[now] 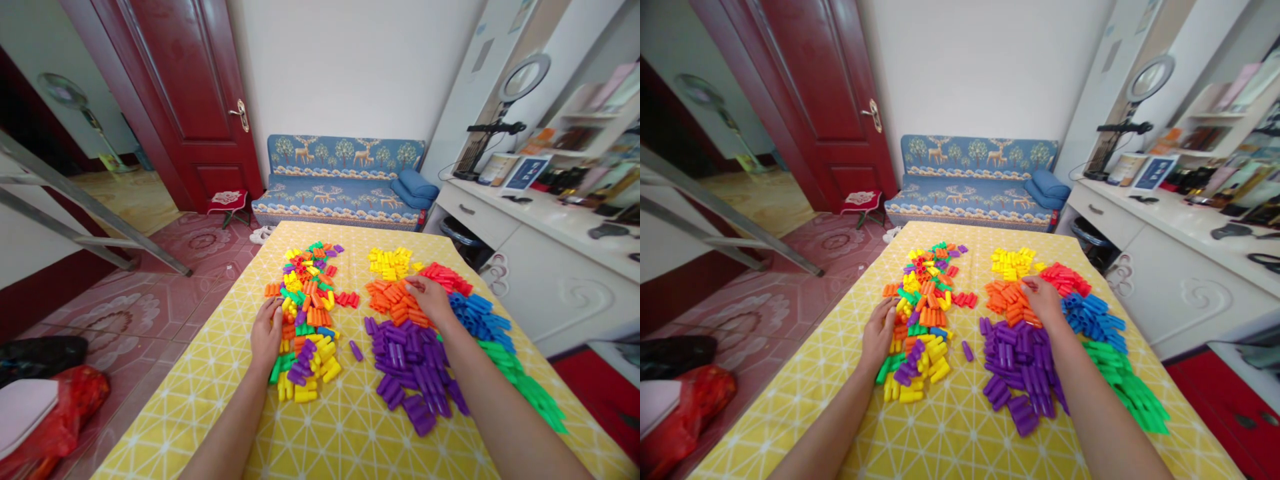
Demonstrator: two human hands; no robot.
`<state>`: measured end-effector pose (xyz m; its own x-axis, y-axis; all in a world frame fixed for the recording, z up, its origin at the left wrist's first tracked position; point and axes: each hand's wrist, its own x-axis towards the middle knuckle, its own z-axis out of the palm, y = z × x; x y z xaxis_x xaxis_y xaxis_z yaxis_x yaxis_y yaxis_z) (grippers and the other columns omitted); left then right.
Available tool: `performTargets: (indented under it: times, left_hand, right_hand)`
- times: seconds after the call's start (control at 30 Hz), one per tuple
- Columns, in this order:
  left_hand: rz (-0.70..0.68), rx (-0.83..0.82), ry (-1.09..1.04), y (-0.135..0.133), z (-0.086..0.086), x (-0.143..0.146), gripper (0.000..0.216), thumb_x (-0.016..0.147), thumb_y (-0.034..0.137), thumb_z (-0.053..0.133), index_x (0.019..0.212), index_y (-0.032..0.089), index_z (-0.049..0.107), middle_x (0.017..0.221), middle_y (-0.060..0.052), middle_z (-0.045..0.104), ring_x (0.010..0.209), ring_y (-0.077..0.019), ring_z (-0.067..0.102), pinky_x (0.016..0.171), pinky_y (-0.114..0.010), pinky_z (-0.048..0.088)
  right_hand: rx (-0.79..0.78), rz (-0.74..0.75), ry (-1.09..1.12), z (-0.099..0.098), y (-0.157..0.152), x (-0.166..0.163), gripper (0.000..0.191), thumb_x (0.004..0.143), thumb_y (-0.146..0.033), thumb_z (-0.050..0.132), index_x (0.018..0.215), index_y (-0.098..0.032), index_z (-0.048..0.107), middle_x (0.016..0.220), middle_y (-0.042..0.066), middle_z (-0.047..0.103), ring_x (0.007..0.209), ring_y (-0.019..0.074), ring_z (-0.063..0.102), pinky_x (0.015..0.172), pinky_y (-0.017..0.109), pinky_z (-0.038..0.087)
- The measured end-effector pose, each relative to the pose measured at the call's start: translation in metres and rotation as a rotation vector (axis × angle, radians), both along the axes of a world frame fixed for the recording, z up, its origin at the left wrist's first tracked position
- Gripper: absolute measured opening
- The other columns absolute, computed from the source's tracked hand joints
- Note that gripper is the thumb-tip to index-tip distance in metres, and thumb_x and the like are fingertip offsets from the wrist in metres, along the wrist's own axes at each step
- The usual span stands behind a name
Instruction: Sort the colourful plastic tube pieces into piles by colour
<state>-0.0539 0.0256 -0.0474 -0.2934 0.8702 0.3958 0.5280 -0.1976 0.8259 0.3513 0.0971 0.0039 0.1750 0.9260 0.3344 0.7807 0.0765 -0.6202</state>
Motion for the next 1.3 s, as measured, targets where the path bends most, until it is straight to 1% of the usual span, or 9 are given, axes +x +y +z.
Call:
performTargets:
  times: [0.23, 0.37, 0.53, 0.6, 0.7, 0.83, 1.03, 1.13, 1.3]
  left_hand:
    - [0.003, 0.01, -0.001, 0.001, -0.002, -0.001, 0.034, 0.091, 0.038, 0.045, 0.109, 0.02, 0.068, 0.126, -0.008, 0.061, 0.122, -0.0228, 0.053, 0.11, -0.042, 0.037]
    - [0.0, 0.01, 0.008, 0.0, -0.001, -0.001, 0.035, 0.091, 0.038, 0.044, 0.11, 0.02, 0.068, 0.126, -0.008, 0.062, 0.121, -0.0224, 0.054, 0.11, -0.042, 0.037]
    - [0.008, 0.001, 0.0, 0.001, -0.001, -0.001, 0.035, 0.092, 0.038, 0.044, 0.109, 0.019, 0.068, 0.126, -0.009, 0.061, 0.121, -0.0226, 0.053, 0.11, -0.043, 0.037]
    - [0.008, 0.004, -0.005, 0.001, -0.002, -0.001, 0.035, 0.091, 0.038, 0.044, 0.109, 0.02, 0.068, 0.125, -0.008, 0.061, 0.121, -0.0228, 0.053, 0.11, -0.043, 0.037]
    - [0.003, 0.011, -0.014, 0.001, -0.003, -0.001, 0.034, 0.091, 0.038, 0.045, 0.108, 0.021, 0.068, 0.126, -0.008, 0.061, 0.122, -0.0229, 0.053, 0.111, -0.043, 0.037]
    - [0.005, 0.013, -0.016, 0.0, -0.002, 0.0, 0.034, 0.091, 0.039, 0.045, 0.108, 0.02, 0.068, 0.125, -0.008, 0.061, 0.121, -0.0229, 0.053, 0.111, -0.043, 0.036]
    - [-0.002, 0.008, -0.005, 0.001, -0.002, -0.001, 0.035, 0.091, 0.039, 0.044, 0.111, 0.02, 0.067, 0.127, -0.009, 0.061, 0.124, -0.0233, 0.051, 0.111, -0.043, 0.036]
    - [-0.006, 0.015, -0.002, 0.002, -0.004, -0.002, 0.035, 0.091, 0.039, 0.045, 0.11, 0.02, 0.067, 0.126, -0.008, 0.061, 0.123, -0.0232, 0.052, 0.111, -0.043, 0.036]
    - [-0.003, 0.012, -0.008, 0.002, -0.005, -0.002, 0.034, 0.091, 0.039, 0.045, 0.109, 0.021, 0.068, 0.125, -0.008, 0.061, 0.123, -0.0232, 0.053, 0.111, -0.044, 0.036]
  right_hand:
    - [0.02, -0.02, -0.091, 0.002, -0.004, -0.004, 0.031, 0.075, -0.028, 0.06, 0.1, -0.013, 0.07, 0.101, 0.012, 0.072, 0.093, 0.0234, 0.067, 0.087, 0.038, 0.051]
    - [0.014, 0.018, -0.19, 0.004, -0.01, -0.012, 0.024, 0.077, -0.028, 0.059, 0.095, -0.018, 0.072, 0.099, 0.008, 0.073, 0.095, 0.023, 0.066, 0.088, 0.036, 0.049]
    - [0.033, 0.024, -0.276, 0.012, -0.016, -0.028, 0.022, 0.082, -0.03, 0.055, 0.089, -0.019, 0.072, 0.097, 0.01, 0.071, 0.097, 0.0248, 0.064, 0.09, 0.038, 0.046]
    - [0.052, 0.059, -0.3, 0.018, -0.02, -0.042, 0.022, 0.084, -0.028, 0.053, 0.09, -0.019, 0.072, 0.099, 0.009, 0.071, 0.098, 0.0242, 0.063, 0.092, 0.038, 0.045]
    - [0.044, 0.208, -0.292, 0.024, -0.026, -0.075, 0.021, 0.084, -0.021, 0.051, 0.094, -0.019, 0.07, 0.104, 0.007, 0.069, 0.102, 0.0214, 0.061, 0.093, 0.036, 0.045]
    - [-0.109, 0.384, -0.329, 0.025, -0.034, -0.121, 0.028, 0.083, -0.014, 0.052, 0.105, -0.02, 0.068, 0.113, 0.007, 0.066, 0.109, 0.0188, 0.058, 0.094, 0.031, 0.044]
    - [-0.208, 0.412, -0.408, 0.01, -0.035, -0.152, 0.053, 0.075, -0.006, 0.056, 0.125, -0.023, 0.059, 0.135, 0.01, 0.054, 0.123, 0.0251, 0.049, 0.101, 0.037, 0.039]
    - [-0.234, 0.416, -0.414, 0.007, -0.036, -0.158, 0.051, 0.075, -0.005, 0.054, 0.122, -0.022, 0.06, 0.126, 0.01, 0.059, 0.116, 0.0249, 0.053, 0.095, 0.036, 0.042]
    - [-0.232, 0.373, -0.367, 0.01, -0.04, -0.165, 0.025, 0.078, -0.007, 0.053, 0.094, -0.018, 0.068, 0.1, 0.011, 0.063, 0.101, 0.0244, 0.056, 0.087, 0.035, 0.043]
